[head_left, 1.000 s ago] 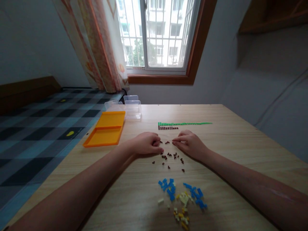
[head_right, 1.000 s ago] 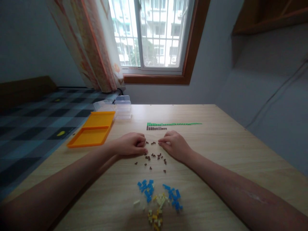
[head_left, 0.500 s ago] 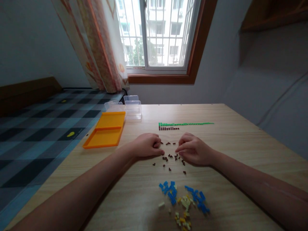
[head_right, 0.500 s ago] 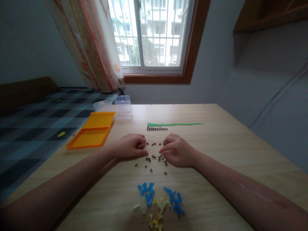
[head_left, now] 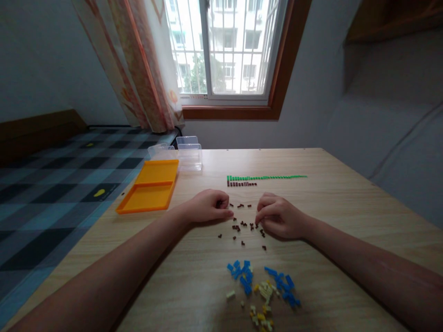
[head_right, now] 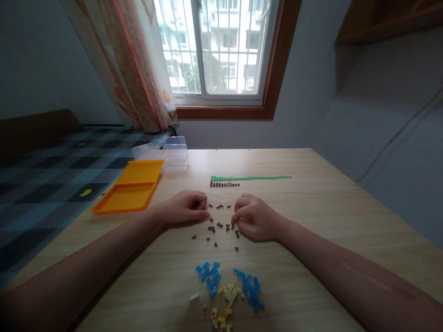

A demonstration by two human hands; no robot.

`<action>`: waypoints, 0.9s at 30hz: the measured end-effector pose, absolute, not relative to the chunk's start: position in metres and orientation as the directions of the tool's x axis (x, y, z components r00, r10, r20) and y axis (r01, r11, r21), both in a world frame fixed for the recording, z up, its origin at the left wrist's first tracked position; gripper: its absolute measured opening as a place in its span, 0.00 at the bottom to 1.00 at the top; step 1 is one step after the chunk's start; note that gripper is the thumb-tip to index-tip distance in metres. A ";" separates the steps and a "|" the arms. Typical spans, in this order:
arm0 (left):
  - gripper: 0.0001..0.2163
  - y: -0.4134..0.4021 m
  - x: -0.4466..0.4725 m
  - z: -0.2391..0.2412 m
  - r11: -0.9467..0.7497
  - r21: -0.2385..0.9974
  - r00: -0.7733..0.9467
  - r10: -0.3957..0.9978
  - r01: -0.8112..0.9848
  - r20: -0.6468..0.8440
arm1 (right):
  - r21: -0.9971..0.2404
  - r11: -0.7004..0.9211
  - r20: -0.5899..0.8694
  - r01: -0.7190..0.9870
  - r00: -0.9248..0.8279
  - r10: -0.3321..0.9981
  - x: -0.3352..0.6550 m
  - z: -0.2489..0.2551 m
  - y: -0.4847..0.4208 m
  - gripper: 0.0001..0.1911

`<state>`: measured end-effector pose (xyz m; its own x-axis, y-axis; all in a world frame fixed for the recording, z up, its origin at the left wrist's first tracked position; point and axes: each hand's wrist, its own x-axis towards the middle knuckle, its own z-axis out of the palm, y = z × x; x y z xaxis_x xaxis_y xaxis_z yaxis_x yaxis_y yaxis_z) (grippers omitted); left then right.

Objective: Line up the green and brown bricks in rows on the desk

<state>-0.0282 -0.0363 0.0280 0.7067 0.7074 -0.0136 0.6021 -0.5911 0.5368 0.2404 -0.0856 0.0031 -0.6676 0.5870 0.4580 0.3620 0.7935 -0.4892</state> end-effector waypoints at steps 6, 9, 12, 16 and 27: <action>0.11 -0.033 -0.030 0.030 -0.559 0.630 0.753 0.655 0.540 -0.064 | -0.514 0.783 0.456 0.351 -0.661 0.596 0.241 0.000 -0.086 0.14; 0.10 -0.032 -0.030 0.031 -0.556 0.645 0.767 0.638 0.525 -0.074 | -0.540 0.771 0.446 0.336 -0.662 0.602 0.241 0.001 -0.085 0.14; 0.09 -0.030 -0.030 0.031 -0.532 0.664 0.762 0.641 0.526 -0.090 | -0.565 0.761 0.442 0.318 -0.663 0.605 0.241 0.002 -0.085 0.13; 0.10 -0.028 -0.030 0.031 -0.484 0.712 0.760 0.642 0.508 -0.106 | -0.577 0.756 0.463 0.309 -0.639 0.615 0.241 0.001 -0.085 0.13; 0.10 -0.025 -0.034 0.032 -0.560 0.688 0.805 0.590 0.462 -0.060 | -0.659 0.710 0.418 0.249 -0.663 0.621 0.244 0.004 -0.087 0.14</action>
